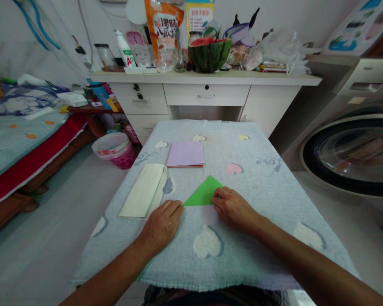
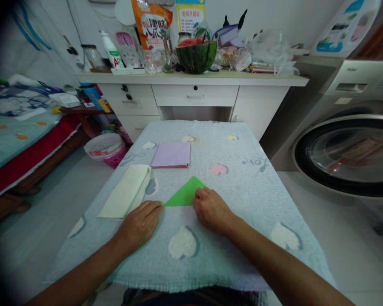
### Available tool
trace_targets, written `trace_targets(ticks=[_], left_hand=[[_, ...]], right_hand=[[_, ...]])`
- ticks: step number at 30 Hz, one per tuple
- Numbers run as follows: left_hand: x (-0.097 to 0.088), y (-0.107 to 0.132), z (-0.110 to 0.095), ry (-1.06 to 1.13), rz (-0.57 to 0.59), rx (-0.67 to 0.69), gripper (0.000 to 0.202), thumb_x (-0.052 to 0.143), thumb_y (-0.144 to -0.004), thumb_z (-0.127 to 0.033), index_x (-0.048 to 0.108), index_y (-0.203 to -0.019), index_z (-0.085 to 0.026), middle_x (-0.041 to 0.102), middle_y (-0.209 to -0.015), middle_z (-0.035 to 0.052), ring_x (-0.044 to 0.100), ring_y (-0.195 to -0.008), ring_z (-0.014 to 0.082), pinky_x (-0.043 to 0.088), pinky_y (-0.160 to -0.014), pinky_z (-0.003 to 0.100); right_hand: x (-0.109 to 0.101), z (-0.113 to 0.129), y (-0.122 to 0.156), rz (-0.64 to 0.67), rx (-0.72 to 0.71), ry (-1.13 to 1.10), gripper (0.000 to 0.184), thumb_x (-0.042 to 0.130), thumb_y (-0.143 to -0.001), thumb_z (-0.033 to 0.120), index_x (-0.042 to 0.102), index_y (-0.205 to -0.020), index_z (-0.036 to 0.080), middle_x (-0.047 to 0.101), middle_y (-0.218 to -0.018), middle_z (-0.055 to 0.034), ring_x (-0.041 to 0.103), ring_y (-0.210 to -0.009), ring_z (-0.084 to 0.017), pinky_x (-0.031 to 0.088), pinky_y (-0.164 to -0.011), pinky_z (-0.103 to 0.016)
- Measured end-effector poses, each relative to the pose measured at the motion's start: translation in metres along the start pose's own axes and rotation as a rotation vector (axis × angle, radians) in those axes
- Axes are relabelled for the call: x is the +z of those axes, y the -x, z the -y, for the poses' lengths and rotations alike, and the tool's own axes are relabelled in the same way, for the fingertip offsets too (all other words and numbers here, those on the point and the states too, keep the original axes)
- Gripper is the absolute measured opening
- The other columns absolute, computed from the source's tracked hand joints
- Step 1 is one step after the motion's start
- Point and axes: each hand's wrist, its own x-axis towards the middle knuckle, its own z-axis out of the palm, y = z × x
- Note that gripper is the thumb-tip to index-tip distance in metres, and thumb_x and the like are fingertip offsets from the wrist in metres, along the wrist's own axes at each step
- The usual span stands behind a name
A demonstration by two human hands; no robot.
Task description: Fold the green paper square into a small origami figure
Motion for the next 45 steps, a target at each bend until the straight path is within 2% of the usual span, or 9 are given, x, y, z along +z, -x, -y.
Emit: trace_targets(ticks=[5, 8, 12, 16, 21, 27, 32, 37, 45], left_hand=[[-0.006, -0.008, -0.007, -0.014, -0.008, -0.072, 0.019, 0.044, -0.089, -0.008, 0.062, -0.089, -0.014, 0.064, -0.091, 0.0089, 0.058, -0.086, 0.0205, 0.054, -0.079, 0.036], [-0.012, -0.024, -0.015, 0.021, 0.034, -0.2, 0.019, 0.05, -0.088, -0.015, 0.059, -0.104, -0.015, 0.063, -0.102, 0.0096, 0.057, -0.094, 0.0231, 0.051, -0.086, 0.04], [-0.013, -0.053, -0.022, 0.098, 0.165, -0.363, 0.06, 0.067, -0.078, -0.035, 0.044, -0.129, -0.016, 0.056, -0.123, 0.0125, 0.05, -0.114, 0.0297, 0.044, -0.098, 0.046], [-0.004, -0.073, -0.021, 0.181, 0.268, -0.419, 0.046, 0.074, -0.071, -0.033, 0.053, -0.11, -0.018, 0.057, -0.108, 0.009, 0.052, -0.105, 0.0284, 0.045, -0.091, 0.044], [0.005, -0.075, -0.02, 0.277, 0.152, -0.378, 0.031, 0.072, -0.071, -0.023, 0.053, -0.094, -0.019, 0.055, -0.099, 0.005, 0.051, -0.096, 0.0241, 0.044, -0.085, 0.039], [0.008, -0.072, -0.019, 0.373, 0.031, -0.27, 0.016, 0.064, -0.076, -0.012, 0.051, -0.082, -0.02, 0.056, -0.083, 0.0012, 0.053, -0.083, 0.0199, 0.044, -0.078, 0.036], [0.009, -0.071, -0.01, 0.493, -0.051, -0.211, 0.024, 0.065, -0.072, -0.01, 0.059, -0.093, -0.02, 0.052, -0.124, 0.0084, 0.05, -0.117, 0.0248, 0.043, -0.099, 0.042], [0.012, -0.068, 0.001, 0.614, 0.037, -0.235, 0.053, 0.059, -0.071, -0.003, 0.056, -0.12, -0.022, 0.033, -0.145, 0.0096, 0.051, -0.121, 0.0216, 0.045, -0.103, 0.038], [0.01, -0.067, 0.003, 0.63, 0.137, -0.216, 0.067, 0.061, -0.076, -0.01, 0.041, -0.138, -0.024, 0.048, -0.133, 0.0098, 0.049, -0.124, 0.0231, 0.041, -0.107, 0.042]], right_hand=[[0.01, -0.009, 0.004, -0.139, -0.068, -0.086, 0.023, 0.046, -0.09, 0.013, 0.068, -0.084, 0.017, 0.063, -0.092, -0.009, 0.056, -0.085, -0.02, 0.046, -0.078, -0.034], [0.017, -0.019, 0.004, -0.323, -0.075, -0.169, 0.021, 0.047, -0.09, 0.014, 0.067, -0.091, 0.016, 0.065, -0.091, -0.0101, 0.057, -0.087, -0.021, 0.048, -0.079, -0.035], [0.023, -0.037, 0.002, -0.523, 0.106, -0.097, 0.028, 0.055, -0.088, 0.023, 0.061, -0.114, 0.013, 0.064, -0.106, -0.0157, 0.055, -0.098, -0.029, 0.046, -0.088, -0.047], [0.028, -0.045, 0.003, -0.531, 0.19, -0.132, 0.049, 0.059, -0.086, 0.029, 0.048, -0.131, 0.014, 0.064, -0.112, -0.0162, 0.055, -0.102, -0.032, 0.045, -0.089, -0.051], [0.031, -0.043, 0.004, -0.524, 0.211, -0.272, 0.058, 0.057, -0.082, 0.018, 0.04, -0.137, 0.019, 0.066, -0.103, -0.0098, 0.059, -0.094, -0.027, 0.046, -0.085, -0.045], [0.016, -0.039, 0.006, -0.553, 0.106, -0.319, 0.027, 0.053, -0.08, 0.01, 0.057, -0.103, 0.022, 0.063, -0.092, -0.0059, 0.056, -0.089, -0.023, 0.044, -0.08, -0.04], [0.006, -0.039, 0.012, -0.626, 0.003, -0.334, 0.024, 0.051, -0.077, 0.003, 0.055, -0.089, 0.023, 0.061, -0.096, -0.0043, 0.052, -0.096, -0.023, 0.041, -0.085, -0.041], [0.006, -0.043, 0.014, -0.731, 0.003, -0.358, 0.025, 0.052, -0.076, 0.001, 0.057, -0.085, 0.024, 0.055, -0.109, -0.0045, 0.048, -0.107, -0.024, 0.037, -0.093, -0.045], [0.013, -0.055, 0.012, -0.668, 0.018, -0.542, 0.024, 0.048, -0.077, 0.001, 0.054, -0.084, 0.023, 0.053, -0.112, -0.0051, 0.053, -0.108, -0.021, 0.043, -0.091, -0.04]])
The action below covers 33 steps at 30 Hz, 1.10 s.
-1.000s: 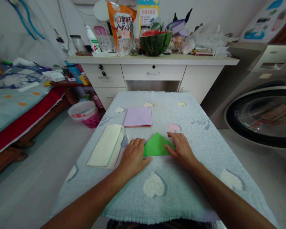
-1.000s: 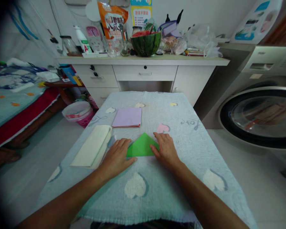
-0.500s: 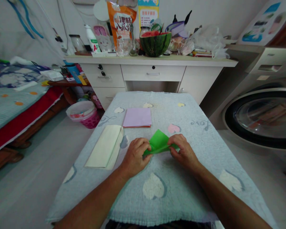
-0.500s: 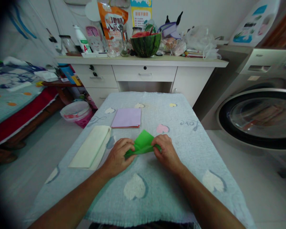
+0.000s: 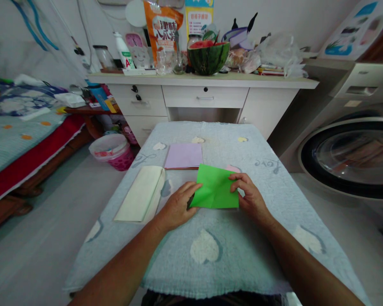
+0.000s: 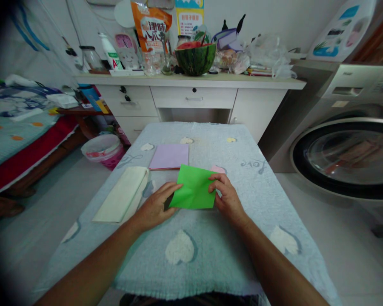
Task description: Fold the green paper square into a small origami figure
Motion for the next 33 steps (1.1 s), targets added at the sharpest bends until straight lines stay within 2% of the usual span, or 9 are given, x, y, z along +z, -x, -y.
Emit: trace_targets(ticks=[4, 7, 12, 15, 19, 23, 27, 30, 33], left_hand=[[0.001, 0.003, 0.0, -0.022, 0.02, -0.016, 0.084, 0.066, -0.074, -0.015, 0.026, -0.147, -0.026, 0.04, -0.137, 0.0109, 0.044, -0.128, 0.026, 0.039, -0.109, 0.045], [0.002, 0.005, 0.001, -0.041, 0.033, -0.035, 0.092, 0.066, -0.073, -0.014, 0.018, -0.15, -0.027, 0.035, -0.139, 0.0112, 0.041, -0.13, 0.0278, 0.038, -0.11, 0.047], [0.005, 0.006, 0.003, -0.081, -0.008, -0.033, 0.091, 0.055, -0.073, -0.004, 0.013, -0.151, -0.025, 0.033, -0.137, 0.0127, 0.04, -0.132, 0.0267, 0.037, -0.111, 0.045], [0.008, 0.007, 0.002, -0.079, -0.018, -0.025, 0.097, 0.048, -0.068, 0.002, 0.007, -0.152, -0.025, 0.032, -0.138, 0.013, 0.04, -0.133, 0.026, 0.038, -0.11, 0.044], [0.008, 0.009, -0.002, -0.04, 0.015, -0.056, 0.099, 0.049, -0.066, 0.0, 0.006, -0.152, -0.021, 0.03, -0.14, 0.0146, 0.037, -0.135, 0.0271, 0.036, -0.111, 0.043], [0.0, 0.009, -0.007, 0.069, 0.051, -0.078, 0.096, 0.057, -0.068, -0.008, 0.012, -0.152, -0.02, 0.03, -0.146, 0.014, 0.034, -0.137, 0.0279, 0.034, -0.113, 0.044], [-0.01, 0.006, -0.005, 0.212, 0.055, -0.069, 0.068, 0.045, -0.079, -0.007, 0.036, -0.145, -0.021, 0.049, -0.132, 0.0095, 0.052, -0.119, 0.0225, 0.046, -0.102, 0.04], [-0.009, 0.003, 0.002, 0.072, -0.057, -0.051, 0.063, 0.039, -0.076, 0.0, 0.052, -0.133, -0.024, 0.051, -0.126, 0.0082, 0.052, -0.118, 0.0217, 0.044, -0.103, 0.044], [-0.004, 0.001, 0.006, -0.189, -0.165, -0.002, 0.065, 0.047, -0.073, 0.002, 0.056, -0.13, -0.028, 0.038, -0.142, 0.0087, 0.042, -0.127, 0.0264, 0.04, -0.106, 0.051]], right_hand=[[-0.004, -0.002, 0.0, 0.1, 0.006, 0.011, 0.026, 0.045, -0.076, 0.001, 0.051, -0.087, 0.023, 0.055, -0.115, -0.0072, 0.054, -0.113, -0.02, 0.043, -0.096, -0.04], [-0.008, 0.004, 0.0, 0.208, -0.041, 0.112, 0.035, 0.05, -0.07, 0.005, 0.052, -0.1, 0.022, 0.051, -0.127, -0.0123, 0.045, -0.127, -0.026, 0.037, -0.104, -0.048], [-0.007, 0.021, 0.0, 0.332, -0.118, 0.363, 0.027, 0.065, -0.074, 0.029, 0.056, -0.098, 0.02, 0.058, -0.125, -0.0143, 0.042, -0.129, -0.035, 0.022, -0.109, -0.061], [0.001, 0.031, 0.001, 0.361, -0.126, 0.448, 0.025, 0.068, -0.075, 0.038, 0.06, -0.09, 0.019, 0.064, -0.115, -0.0139, 0.049, -0.117, -0.034, 0.028, -0.104, -0.059], [0.014, 0.036, 0.003, 0.347, -0.126, 0.515, 0.035, 0.066, -0.077, 0.03, 0.062, -0.109, 0.016, 0.064, -0.111, -0.0155, 0.054, -0.104, -0.031, 0.038, -0.095, -0.051], [0.023, 0.025, 0.008, 0.322, -0.2, 0.591, 0.031, 0.058, -0.081, 0.012, 0.067, -0.11, 0.018, 0.065, -0.112, -0.0149, 0.055, -0.103, -0.029, 0.042, -0.09, -0.048], [0.022, 0.012, 0.012, 0.281, -0.188, 0.649, 0.03, 0.057, -0.084, 0.009, 0.07, -0.109, 0.021, 0.062, -0.122, -0.0144, 0.051, -0.109, -0.032, 0.043, -0.087, -0.049], [0.019, 0.007, 0.012, 0.278, -0.131, 0.668, 0.032, 0.058, -0.085, 0.011, 0.07, -0.111, 0.026, 0.059, -0.125, -0.0139, 0.051, -0.106, -0.032, 0.045, -0.082, -0.049], [0.015, 0.006, 0.01, 0.311, -0.13, 0.618, 0.036, 0.053, -0.087, 0.008, 0.07, -0.114, 0.025, 0.058, -0.123, -0.0151, 0.052, -0.102, -0.03, 0.048, -0.084, -0.048]])
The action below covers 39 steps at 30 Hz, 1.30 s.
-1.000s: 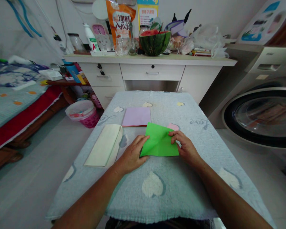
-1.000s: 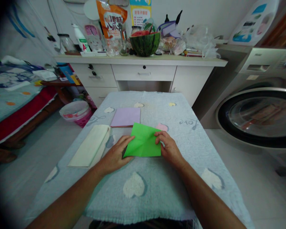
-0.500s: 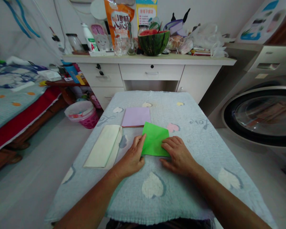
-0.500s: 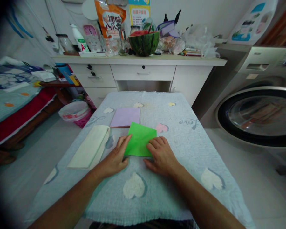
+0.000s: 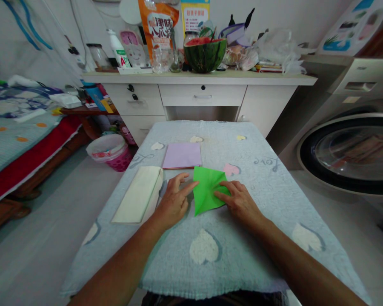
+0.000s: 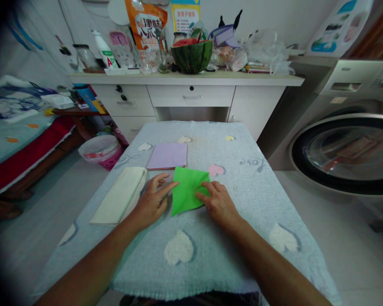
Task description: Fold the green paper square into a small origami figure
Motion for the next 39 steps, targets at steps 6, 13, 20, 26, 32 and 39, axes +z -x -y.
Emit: trace_targets(ticks=[6, 13, 20, 26, 32, 39], left_hand=[[0.002, -0.002, -0.009, -0.311, -0.072, 0.173, 0.026, 0.063, -0.078, -0.008, 0.072, -0.092, -0.028, 0.044, -0.147, 0.0044, 0.031, -0.138, 0.0352, 0.02, -0.109, 0.068], [-0.006, 0.003, -0.02, -0.372, -0.075, 0.364, 0.02, 0.052, -0.087, -0.006, 0.065, -0.085, -0.021, 0.066, -0.125, 0.003, 0.047, -0.132, 0.0255, 0.013, -0.115, 0.062], [-0.001, 0.004, -0.02, -0.309, 0.109, 0.267, 0.023, 0.055, -0.074, -0.005, 0.065, -0.088, -0.019, 0.071, -0.103, 0.0082, 0.058, -0.116, 0.0269, 0.026, -0.112, 0.058], [0.005, 0.003, -0.012, -0.301, 0.106, 0.258, 0.042, 0.049, -0.078, -0.001, 0.062, -0.113, -0.02, 0.066, -0.124, 0.0088, 0.058, -0.118, 0.0257, 0.023, -0.111, 0.061], [0.009, 0.003, -0.008, -0.276, 0.105, 0.309, 0.03, 0.051, -0.083, -0.004, 0.066, -0.105, -0.017, 0.073, -0.105, 0.0077, 0.067, -0.098, 0.0215, 0.047, -0.092, 0.042], [0.005, 0.005, -0.012, -0.129, 0.083, 0.254, 0.017, 0.05, -0.089, -0.015, 0.066, -0.097, -0.017, 0.072, -0.084, 0.0058, 0.067, -0.078, 0.0186, 0.051, -0.071, 0.032]], right_hand=[[-0.004, -0.001, 0.001, -0.018, -0.029, -0.224, 0.039, 0.047, -0.088, 0.007, 0.067, -0.118, 0.023, 0.055, -0.128, -0.0133, 0.05, -0.117, -0.028, 0.047, -0.096, -0.048], [-0.005, -0.001, 0.003, -0.113, -0.073, -0.227, 0.046, 0.046, -0.082, 0.006, 0.063, -0.121, 0.022, 0.046, -0.143, -0.0123, 0.039, -0.134, -0.029, 0.04, -0.105, -0.055], [-0.009, 0.003, 0.002, 0.052, -0.064, -0.143, 0.042, 0.057, -0.077, 0.016, 0.064, -0.118, 0.016, 0.061, -0.127, -0.0164, 0.049, -0.126, -0.033, 0.03, -0.108, -0.062], [-0.007, 0.005, 0.002, 0.069, -0.105, -0.167, 0.049, 0.056, -0.078, 0.014, 0.059, -0.127, 0.016, 0.058, -0.133, -0.0152, 0.049, -0.127, -0.03, 0.036, -0.107, -0.055], [-0.008, 0.006, -0.002, 0.033, -0.118, -0.206, 0.033, 0.048, -0.083, 0.007, 0.068, -0.108, 0.017, 0.067, -0.118, -0.0131, 0.058, -0.112, -0.027, 0.047, -0.093, -0.048], [-0.013, 0.003, 0.0, 0.031, -0.074, -0.411, 0.021, 0.049, -0.089, 0.015, 0.065, -0.101, 0.019, 0.065, -0.102, -0.0092, 0.057, -0.096, -0.022, 0.046, -0.087, -0.041]])
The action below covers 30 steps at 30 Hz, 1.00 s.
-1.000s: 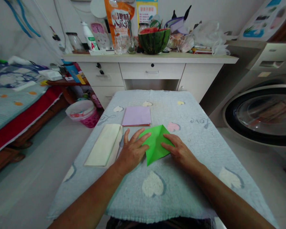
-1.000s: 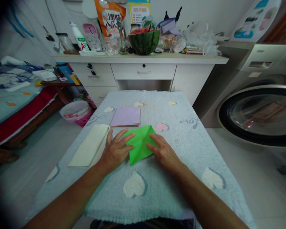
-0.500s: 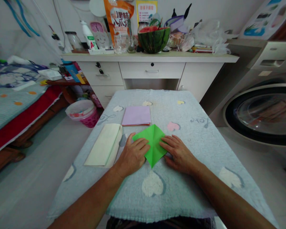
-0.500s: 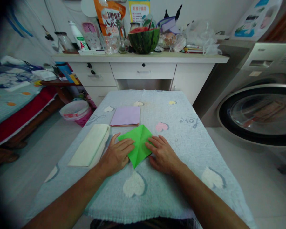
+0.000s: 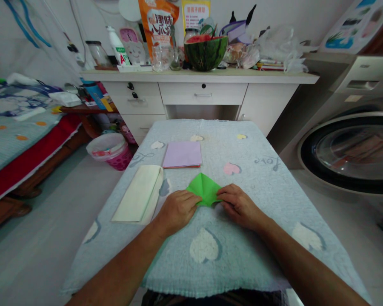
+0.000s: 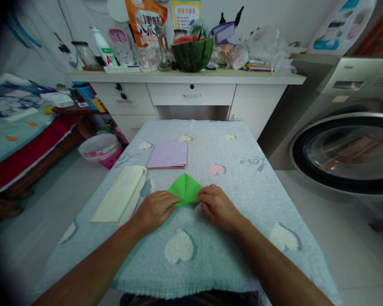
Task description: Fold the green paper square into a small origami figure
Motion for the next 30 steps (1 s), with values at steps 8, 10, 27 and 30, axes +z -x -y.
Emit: trace_targets(ticks=[8, 10, 27, 30], left_hand=[[0.001, -0.001, -0.003, 0.1, 0.023, -0.33, 0.017, 0.047, -0.094, -0.031, 0.06, -0.094, -0.019, 0.066, -0.076, 0.001, 0.064, -0.07, 0.0151, 0.045, -0.065, 0.025], [0.001, -0.003, -0.004, 0.138, 0.035, -0.423, 0.016, 0.048, -0.094, -0.032, 0.058, -0.093, -0.019, 0.064, -0.075, -0.001, 0.063, -0.069, 0.0143, 0.042, -0.063, 0.024], [0.011, -0.004, -0.001, 0.106, 0.037, -0.452, 0.031, 0.044, -0.093, -0.021, 0.058, -0.12, -0.022, 0.068, -0.104, 0.0049, 0.066, -0.093, 0.0179, 0.048, -0.081, 0.028], [0.012, -0.003, -0.001, 0.029, 0.108, -0.462, 0.032, 0.042, -0.094, -0.022, 0.062, -0.119, -0.023, 0.066, -0.09, 0.0032, 0.065, -0.082, 0.0168, 0.048, -0.074, 0.027]], right_hand=[[0.007, -0.002, -0.004, 0.013, 0.202, 0.037, 0.014, 0.047, -0.094, 0.024, 0.055, -0.084, 0.018, 0.058, -0.08, -0.0053, 0.052, -0.078, -0.019, 0.043, -0.072, -0.032], [0.011, -0.004, -0.005, 0.021, 0.266, 0.035, 0.01, 0.049, -0.093, 0.023, 0.055, -0.086, 0.018, 0.057, -0.081, -0.0049, 0.053, -0.078, -0.018, 0.043, -0.072, -0.031], [0.021, -0.005, -0.007, -0.087, 0.252, -0.011, 0.018, 0.045, -0.091, 0.016, 0.057, -0.103, 0.019, 0.063, -0.091, -0.0059, 0.059, -0.083, -0.018, 0.046, -0.076, -0.03], [0.02, -0.005, -0.008, -0.067, 0.234, 0.026, 0.021, 0.043, -0.092, 0.016, 0.061, -0.102, 0.018, 0.062, -0.088, -0.0069, 0.059, -0.081, -0.018, 0.046, -0.076, -0.031]])
